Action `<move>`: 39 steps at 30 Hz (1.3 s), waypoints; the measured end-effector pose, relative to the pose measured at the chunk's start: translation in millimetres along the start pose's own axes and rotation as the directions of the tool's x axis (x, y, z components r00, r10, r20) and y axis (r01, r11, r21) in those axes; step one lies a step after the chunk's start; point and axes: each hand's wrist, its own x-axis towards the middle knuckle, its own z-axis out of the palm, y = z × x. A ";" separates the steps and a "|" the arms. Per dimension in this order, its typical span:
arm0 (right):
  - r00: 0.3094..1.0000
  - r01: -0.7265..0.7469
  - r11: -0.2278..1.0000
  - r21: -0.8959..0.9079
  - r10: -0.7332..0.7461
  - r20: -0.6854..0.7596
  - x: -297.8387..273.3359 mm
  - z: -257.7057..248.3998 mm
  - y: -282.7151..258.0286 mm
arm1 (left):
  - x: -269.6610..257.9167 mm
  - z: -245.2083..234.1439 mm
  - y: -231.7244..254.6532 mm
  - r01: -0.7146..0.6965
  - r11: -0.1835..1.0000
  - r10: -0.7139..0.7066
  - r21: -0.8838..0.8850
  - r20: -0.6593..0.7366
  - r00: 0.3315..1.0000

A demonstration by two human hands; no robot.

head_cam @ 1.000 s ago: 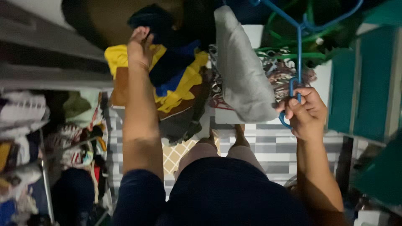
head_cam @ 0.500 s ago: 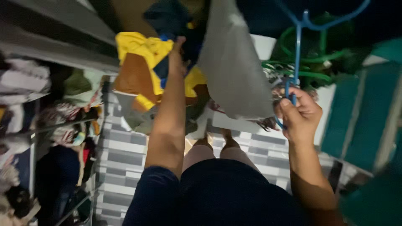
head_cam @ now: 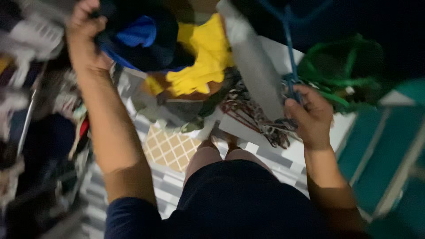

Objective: The person picks up folded clothes from a pile, places each item onto a blue plastic hanger, and hangs them in a wardrobe. Items handled include a beige top, a white t-shirt, a pink top, and a grey top.

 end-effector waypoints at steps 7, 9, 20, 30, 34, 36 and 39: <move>0.934 0.245 0.964 0.106 -0.264 0.240 27.4 99.3 -8.8 | -139.0 53.4 134.2 -0.145 0.978 0.159 0.151 -0.088 0.983; 0.904 0.269 0.962 0.058 -0.272 0.330 21.9 126.0 -14.8 | -170.9 54.5 141.1 -0.195 0.966 0.222 0.167 -0.157 0.962; 0.656 0.369 0.929 0.029 -0.282 0.700 -35.7 320.3 -22.7 | -309.1 39.0 202.1 -0.363 0.932 0.360 0.001 -0.134 0.923; 0.645 0.408 0.899 0.160 -0.407 0.647 5.6 419.9 38.3 | -431.8 -2.5 257.5 -0.146 0.885 0.365 0.442 -0.465 0.807; 0.737 0.090 0.942 0.322 -0.281 0.615 41.6 435.4 19.6 | -479.5 -42.6 260.4 -0.335 0.933 0.349 0.130 -0.553 0.756; 0.706 0.124 0.935 0.332 -0.318 0.633 39.8 436.7 8.4 | -493.7 -59.7 257.7 -0.348 0.930 0.349 0.121 -0.590 0.728; 0.700 0.134 0.925 0.355 -0.342 0.627 31.9 437.5 -7.3 | -506.5 -79.0 252.8 -0.332 0.927 0.365 0.177 -0.634 0.681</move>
